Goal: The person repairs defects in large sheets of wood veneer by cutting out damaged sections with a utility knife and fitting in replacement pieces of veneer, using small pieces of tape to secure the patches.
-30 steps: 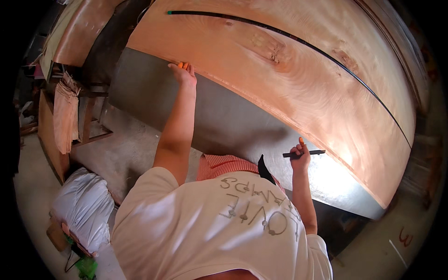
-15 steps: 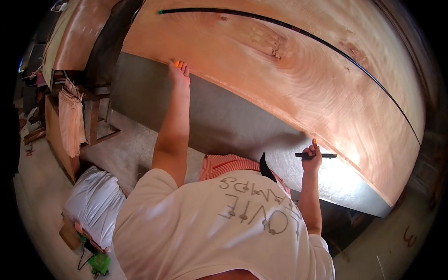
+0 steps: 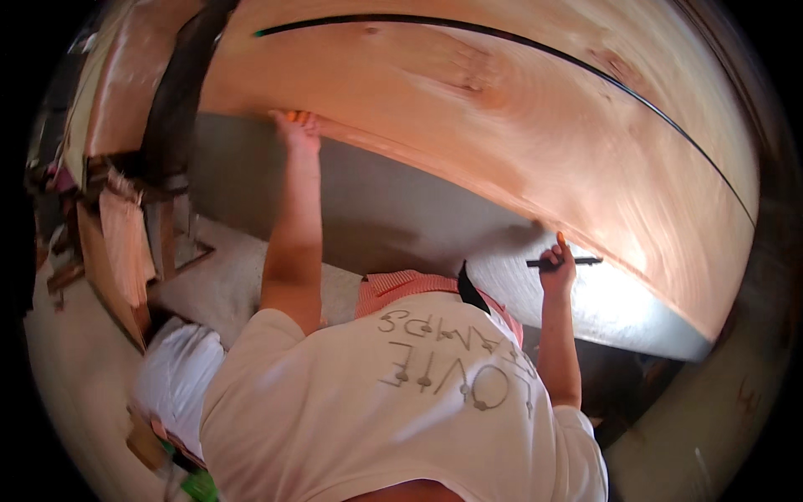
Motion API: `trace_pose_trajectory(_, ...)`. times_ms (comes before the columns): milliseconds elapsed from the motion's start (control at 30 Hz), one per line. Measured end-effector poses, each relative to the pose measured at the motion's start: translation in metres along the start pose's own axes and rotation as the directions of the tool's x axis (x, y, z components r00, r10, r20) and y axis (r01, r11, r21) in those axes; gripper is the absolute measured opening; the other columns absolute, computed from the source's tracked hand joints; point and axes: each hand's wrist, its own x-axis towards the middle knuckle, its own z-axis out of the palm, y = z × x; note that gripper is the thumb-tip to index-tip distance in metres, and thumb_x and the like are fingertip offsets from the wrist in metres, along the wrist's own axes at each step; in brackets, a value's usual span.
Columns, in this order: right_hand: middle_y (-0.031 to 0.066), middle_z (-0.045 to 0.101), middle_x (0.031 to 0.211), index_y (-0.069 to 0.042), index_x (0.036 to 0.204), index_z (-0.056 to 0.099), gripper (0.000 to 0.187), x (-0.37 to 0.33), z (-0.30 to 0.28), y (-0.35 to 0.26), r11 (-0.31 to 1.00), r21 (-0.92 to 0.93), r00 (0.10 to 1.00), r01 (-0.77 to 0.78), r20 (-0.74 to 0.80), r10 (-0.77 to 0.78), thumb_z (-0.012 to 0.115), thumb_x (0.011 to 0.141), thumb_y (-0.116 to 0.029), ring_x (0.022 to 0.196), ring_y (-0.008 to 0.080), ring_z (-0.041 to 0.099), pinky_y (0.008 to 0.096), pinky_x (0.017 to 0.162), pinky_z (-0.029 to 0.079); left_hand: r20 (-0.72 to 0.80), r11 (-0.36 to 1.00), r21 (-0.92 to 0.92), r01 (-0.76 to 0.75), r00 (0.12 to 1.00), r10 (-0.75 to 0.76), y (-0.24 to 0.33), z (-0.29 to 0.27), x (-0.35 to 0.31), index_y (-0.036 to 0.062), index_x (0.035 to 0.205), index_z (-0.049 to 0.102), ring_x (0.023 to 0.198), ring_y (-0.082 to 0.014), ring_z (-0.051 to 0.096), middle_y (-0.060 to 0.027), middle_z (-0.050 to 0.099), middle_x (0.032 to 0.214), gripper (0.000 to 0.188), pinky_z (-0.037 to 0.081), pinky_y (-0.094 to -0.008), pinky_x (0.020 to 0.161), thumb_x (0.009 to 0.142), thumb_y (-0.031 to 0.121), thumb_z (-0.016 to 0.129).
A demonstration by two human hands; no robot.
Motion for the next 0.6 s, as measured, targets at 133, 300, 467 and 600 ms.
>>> trace_pose_trajectory(133, -0.0001, 0.045, 0.062, -0.002, 0.103, 0.056, 0.021, 0.000, -0.003, -0.008, 0.999, 0.017, 0.996, 0.048, -0.076, -0.047, 0.048, 0.087, -0.012, 0.047, 0.0081, 0.035, 0.0207, 0.050, 0.036, -0.077, 0.994, -0.104, 0.028, 0.996, -0.036, -0.006, 0.026, 0.001, 0.0111, 0.111, 0.046, 0.085, -0.0203, 0.053, -0.0065, 0.054, 0.096, 0.051, 0.048, -0.0343, 0.078, 0.084, 0.054, 0.046)
trace_pose_trajectory(300, 0.0048, 0.059, 0.082, -0.006, 0.109, 0.056, 0.030, 0.013, 0.002, -0.029, 0.978, -0.113, 0.951, 0.178, -0.234, -0.200, 0.038, 0.092, -0.024, 0.050, 0.0096, 0.037, 0.0268, 0.058, 0.042, 0.167, 0.908, 0.179, 0.380, 0.898, -0.408, -0.017, 0.004, 0.037, 0.0034, 0.102, 0.053, 0.087, -0.0234, 0.057, -0.0102, 0.057, 0.097, 0.031, 0.053, -0.0311, 0.072, 0.082, 0.026, 0.060)
trace_pose_trajectory(467, 0.0080, 0.064, 0.089, -0.005, 0.103, 0.052, 0.031, 0.030, -0.030, -0.068, 0.949, -0.142, 0.901, 0.280, -0.301, -0.311, 0.030, 0.094, -0.026, 0.043, 0.0076, 0.033, 0.0256, 0.051, 0.041, 0.139, 0.852, 0.493, 0.177, 0.950, -0.278, -0.003, 0.016, 0.035, 0.0033, 0.104, 0.055, 0.083, -0.0157, 0.060, -0.0085, 0.059, 0.100, 0.043, 0.048, -0.0217, 0.067, 0.082, 0.041, 0.054)
trace_pose_trajectory(600, 0.0095, 0.063, 0.091, -0.003, 0.105, 0.050, 0.029, 0.023, -0.040, -0.084, 0.922, -0.109, 0.839, 0.371, -0.386, -0.384, 0.033, 0.093, -0.023, 0.044, 0.0083, 0.034, 0.0259, 0.048, 0.042, 0.016, 0.697, 0.634, 0.336, 0.895, -0.446, 0.001, 0.041, 0.003, 0.0032, 0.114, 0.048, 0.096, -0.0160, 0.058, -0.0085, 0.056, 0.109, 0.057, 0.047, -0.0210, 0.069, 0.081, 0.050, 0.051)
